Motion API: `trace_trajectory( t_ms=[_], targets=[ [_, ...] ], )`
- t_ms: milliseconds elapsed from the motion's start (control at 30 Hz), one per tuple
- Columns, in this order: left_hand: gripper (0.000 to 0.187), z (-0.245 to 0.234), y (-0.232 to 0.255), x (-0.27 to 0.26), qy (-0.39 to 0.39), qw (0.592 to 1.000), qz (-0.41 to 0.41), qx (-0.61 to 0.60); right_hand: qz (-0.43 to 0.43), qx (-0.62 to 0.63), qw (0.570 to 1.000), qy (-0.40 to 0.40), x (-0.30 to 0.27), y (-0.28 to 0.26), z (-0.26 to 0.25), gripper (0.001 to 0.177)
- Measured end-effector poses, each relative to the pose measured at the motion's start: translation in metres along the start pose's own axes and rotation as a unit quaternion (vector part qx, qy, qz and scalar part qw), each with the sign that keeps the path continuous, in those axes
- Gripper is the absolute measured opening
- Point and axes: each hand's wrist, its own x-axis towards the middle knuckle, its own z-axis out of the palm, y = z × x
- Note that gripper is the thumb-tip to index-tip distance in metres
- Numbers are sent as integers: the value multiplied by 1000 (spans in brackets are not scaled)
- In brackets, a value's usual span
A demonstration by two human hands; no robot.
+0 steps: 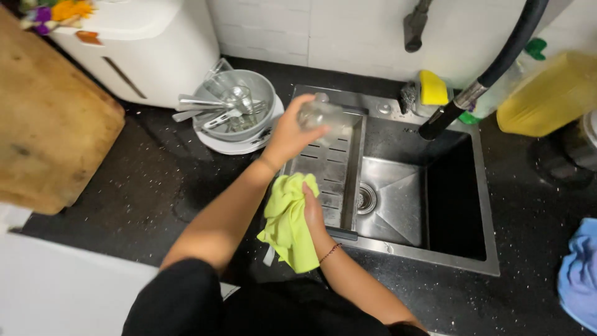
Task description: Wiping drinking glasses with a cloth and cleaning the kitchen countertop and faucet.
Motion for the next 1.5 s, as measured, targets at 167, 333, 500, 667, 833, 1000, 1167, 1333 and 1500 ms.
trace_trajectory(
  t_ms=[167,333,500,667,833,1000,1167,1333,1500],
  targets=[
    [65,-27,-4,-101,42,948,-76,-306,-131,-18,990,53,-17,-7,14,48],
    [64,-17,18,-178,123,932,-119,-319,-366,-188,903,125,-39,-4,19,49],
    [47,20,51,-218,216,907,-117,-341,-372,-374,838,-140,-76,16,-32,65],
    [47,41,102,-224,224,929,-100,-278,-494,-518,651,-254,-159,-32,-24,76],
    [48,72,114,-228,177,953,-9,-247,-463,-571,639,-226,-183,-50,-61,70],
    [58,92,119,-223,68,934,-49,-347,-142,-355,901,-204,-166,-65,-105,50],
    [58,96,112,-213,87,949,-1,-302,-382,-617,644,-241,-165,-91,-79,46],
    [55,90,115,-200,116,962,-50,-244,-439,-692,523,-234,-142,-101,-66,60],
    [59,93,90,-202,173,953,-51,-245,-309,-544,729,-276,-132,-96,-70,46]
  ],
)
